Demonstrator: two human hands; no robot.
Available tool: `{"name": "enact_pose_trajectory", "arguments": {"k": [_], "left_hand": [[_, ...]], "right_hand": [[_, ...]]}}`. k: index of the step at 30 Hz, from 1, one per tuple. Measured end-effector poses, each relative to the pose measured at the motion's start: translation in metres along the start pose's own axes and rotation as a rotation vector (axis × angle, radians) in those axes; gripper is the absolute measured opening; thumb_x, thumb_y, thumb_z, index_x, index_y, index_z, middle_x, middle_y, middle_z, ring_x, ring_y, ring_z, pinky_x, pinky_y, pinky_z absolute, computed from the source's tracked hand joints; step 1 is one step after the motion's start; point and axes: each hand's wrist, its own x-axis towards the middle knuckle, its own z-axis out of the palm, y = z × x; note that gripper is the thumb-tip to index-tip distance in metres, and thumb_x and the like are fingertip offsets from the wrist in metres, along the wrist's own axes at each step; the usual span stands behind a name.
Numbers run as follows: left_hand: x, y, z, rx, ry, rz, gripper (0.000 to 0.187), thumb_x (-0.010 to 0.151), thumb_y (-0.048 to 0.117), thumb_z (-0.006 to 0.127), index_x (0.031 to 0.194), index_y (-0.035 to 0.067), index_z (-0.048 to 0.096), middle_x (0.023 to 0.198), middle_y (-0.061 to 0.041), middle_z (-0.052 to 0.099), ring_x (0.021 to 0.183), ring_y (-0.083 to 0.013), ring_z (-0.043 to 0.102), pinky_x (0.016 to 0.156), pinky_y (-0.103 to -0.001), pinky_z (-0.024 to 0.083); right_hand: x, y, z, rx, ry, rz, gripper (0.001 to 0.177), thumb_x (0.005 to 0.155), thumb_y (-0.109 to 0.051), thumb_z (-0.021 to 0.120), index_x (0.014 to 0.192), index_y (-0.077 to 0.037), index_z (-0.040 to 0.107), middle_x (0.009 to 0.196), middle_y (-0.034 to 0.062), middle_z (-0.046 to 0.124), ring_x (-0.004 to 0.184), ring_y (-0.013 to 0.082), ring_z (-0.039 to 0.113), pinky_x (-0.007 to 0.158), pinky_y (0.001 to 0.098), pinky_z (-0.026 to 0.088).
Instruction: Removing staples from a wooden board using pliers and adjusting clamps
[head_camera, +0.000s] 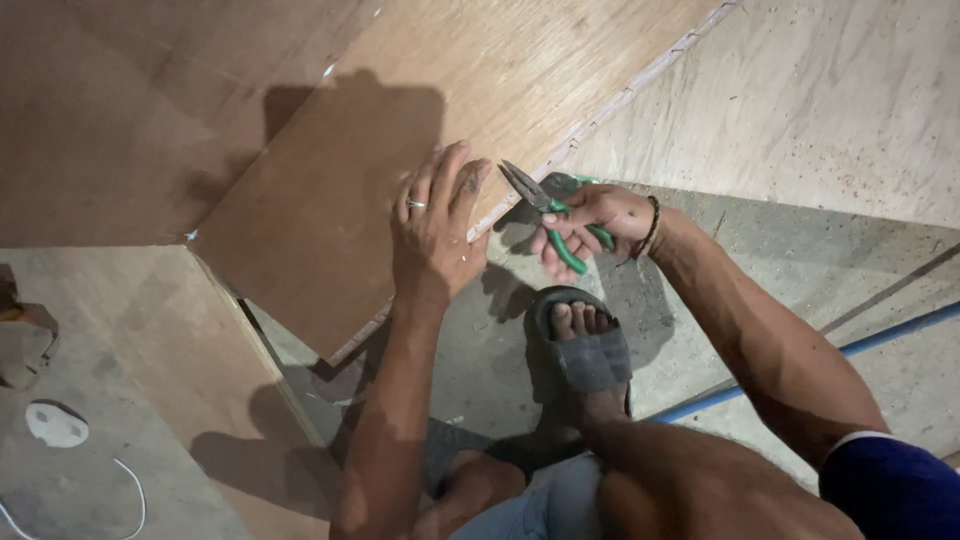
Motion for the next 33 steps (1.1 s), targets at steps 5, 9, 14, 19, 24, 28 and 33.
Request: {"name": "enact_pose_trajectory", "arguments": {"k": [5,9,14,19,24,28,33], "left_hand": [[0.004,0.004,-0.008,-0.06,0.005,0.003,0.072,0.07,0.019,0.083,0.139,0.02,0.061,0.152,-0.007,0.05,0.139,-0.0315,0.049,0.111,-0.046,0.038],[0.002,0.007,-0.009,-0.01,0.025,-0.003,0.069,0.073,0.022,0.085,0.137,0.02,0.062,0.151,-0.006,0.051,0.139,-0.0286,0.05,0.112,-0.044,0.036],[-0.052,0.086,0.025,-0.578,0.277,-0.65,0.068,0.082,0.039,0.079,0.137,0.01,0.054,0.141,-0.017,0.052,0.133,-0.0354,0.054,0.113,-0.048,0.04],[-0.04,0.162,0.053,-1.469,0.032,-1.307,0.058,0.093,0.055,0.066,0.126,0.012,0.045,0.111,-0.01,0.05,0.099,-0.026,0.061,0.088,-0.042,0.051],[-0.047,0.154,0.124,-2.193,0.055,-1.801,0.053,0.084,0.06,0.08,0.074,0.015,0.054,0.064,0.001,0.051,0.058,-0.0174,0.061,0.06,-0.034,0.062],[-0.036,0.154,0.142,-2.216,0.29,-1.806,0.035,0.08,0.042,0.078,0.091,0.012,0.066,0.085,-0.012,0.066,0.073,-0.0277,0.068,0.066,-0.043,0.059],[0.023,0.162,0.049,-2.215,0.527,-1.883,0.023,0.071,0.022,0.078,0.084,0.009,0.065,0.087,-0.014,0.068,0.074,-0.0302,0.065,0.072,-0.044,0.054]], "right_hand": [[-0.001,0.004,0.0,0.04,-0.071,-0.028,0.043,0.098,-0.026,0.063,0.096,0.017,0.068,0.059,0.0177,0.058,0.044,0.0257,0.06,0.042,0.039,0.056],[0.008,0.022,-0.005,0.099,-0.167,-0.001,0.042,0.094,-0.025,0.068,0.096,0.016,0.069,0.064,0.0174,0.057,0.047,0.0221,0.054,0.04,0.0398,0.05],[-0.002,-0.017,0.039,-0.094,0.253,0.123,0.025,0.072,-0.005,0.086,0.073,0.006,0.064,0.05,0.0125,0.051,0.045,0.0193,0.056,0.041,0.0389,0.056],[0.014,0.005,0.011,-0.686,0.308,0.189,0.028,0.068,-0.028,0.082,0.073,-0.001,0.076,0.058,0.0172,0.064,0.058,0.0307,0.066,0.058,0.046,0.056],[0.009,0.019,0.016,-0.736,0.411,0.211,0.025,0.071,-0.02,0.072,0.067,0.004,0.068,0.046,0.0151,0.053,0.05,0.0289,0.063,0.048,0.0417,0.052],[0.016,0.028,0.022,-0.768,0.435,0.1,0.038,0.07,-0.038,0.072,0.065,-0.002,0.067,0.05,0.0146,0.057,0.052,0.0287,0.059,0.048,0.0419,0.048],[0.02,0.029,0.03,-0.955,0.615,0.217,0.034,0.073,-0.04,0.065,0.086,-0.009,0.072,0.076,0.0155,0.068,0.082,0.0363,0.067,0.066,0.0504,0.054]]}}
